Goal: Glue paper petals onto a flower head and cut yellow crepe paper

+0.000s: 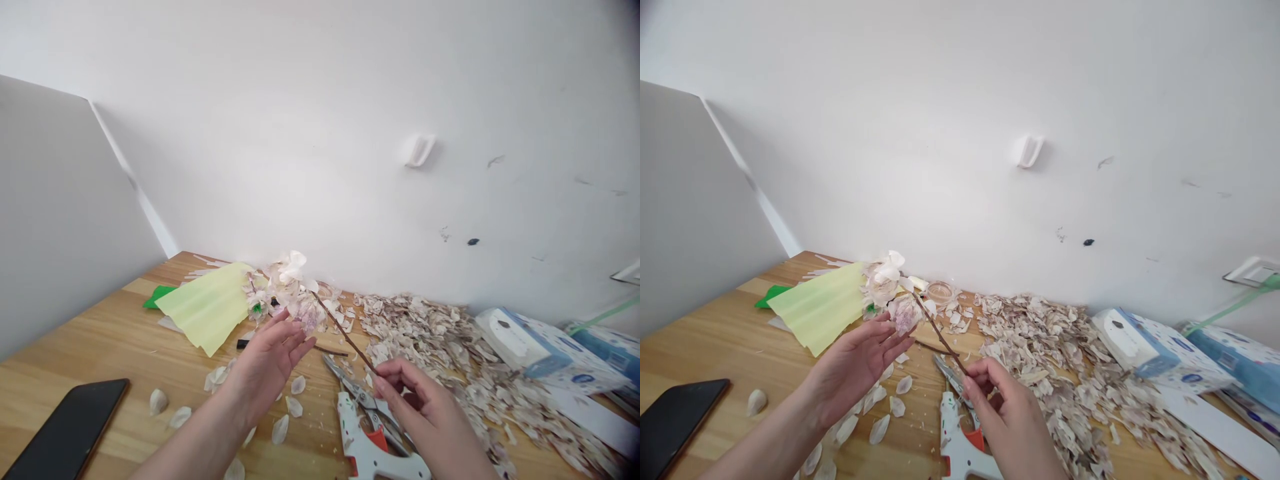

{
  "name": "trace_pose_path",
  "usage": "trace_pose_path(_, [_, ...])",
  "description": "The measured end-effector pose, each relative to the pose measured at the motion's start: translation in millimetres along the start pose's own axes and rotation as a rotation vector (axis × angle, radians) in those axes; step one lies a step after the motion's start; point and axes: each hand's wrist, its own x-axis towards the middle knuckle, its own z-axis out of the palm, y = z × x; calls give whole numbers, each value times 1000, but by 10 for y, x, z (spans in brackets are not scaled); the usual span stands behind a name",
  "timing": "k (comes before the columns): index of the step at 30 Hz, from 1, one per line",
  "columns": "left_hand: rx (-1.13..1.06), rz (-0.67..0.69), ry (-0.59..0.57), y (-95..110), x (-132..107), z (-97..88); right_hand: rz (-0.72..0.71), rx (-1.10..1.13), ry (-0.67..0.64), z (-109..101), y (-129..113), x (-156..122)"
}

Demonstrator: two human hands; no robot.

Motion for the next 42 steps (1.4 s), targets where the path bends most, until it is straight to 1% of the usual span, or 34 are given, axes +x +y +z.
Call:
trace_pose_path(3, [-8,-19,-3,-8,14,-28,-127,-128,99,-16,20,-17])
trace_pose_path(6, [-35,-27,-26,-6,33,-60,-349,-288,185,-28,55,-16])
trace_pose_path(9, [-49,-35,-26,-34,46,-64,-538,-426,314,-33,66,-5])
trace_pose_path(11, [-36,-60,2,-97,45,-51,-606,-493,374,-41,57,4])
trace_pose_path(14, [-24,-117,48,-245,27,-36,-637,-561,407,-60,49,18])
trace_pose_path(17, [-14,-160,51,-373,8,-47,-635,-590,409,-69,70,33])
trace_pose_path(19, [-2,-178,53,-410,5,-62,-622,-594,399,-65,99,45])
trace_pose_path(23, [-23,-196,81,-394,22,-76,-599,-570,416,-35,173,79])
trace_pose_path(30, [-78,-230,91,-350,54,-89,-582,-553,471,24,280,153])
trace_pose_path(35, [-41,-205,84,-353,85,-105,-566,-492,459,9,321,164])
trace_pose_path(37, [-13,-168,118,-351,114,-117,-509,-417,432,-6,334,161])
trace_pose_path(38, [0,-142,139,-346,137,-127,-452,-368,415,-13,340,158])
trace_pose_path(40, [29,-62,175,-317,206,-160,-301,-260,376,-23,350,154])
trace_pose_path(42, [73,58,201,-261,297,-206,-154,-161,332,-27,359,151])
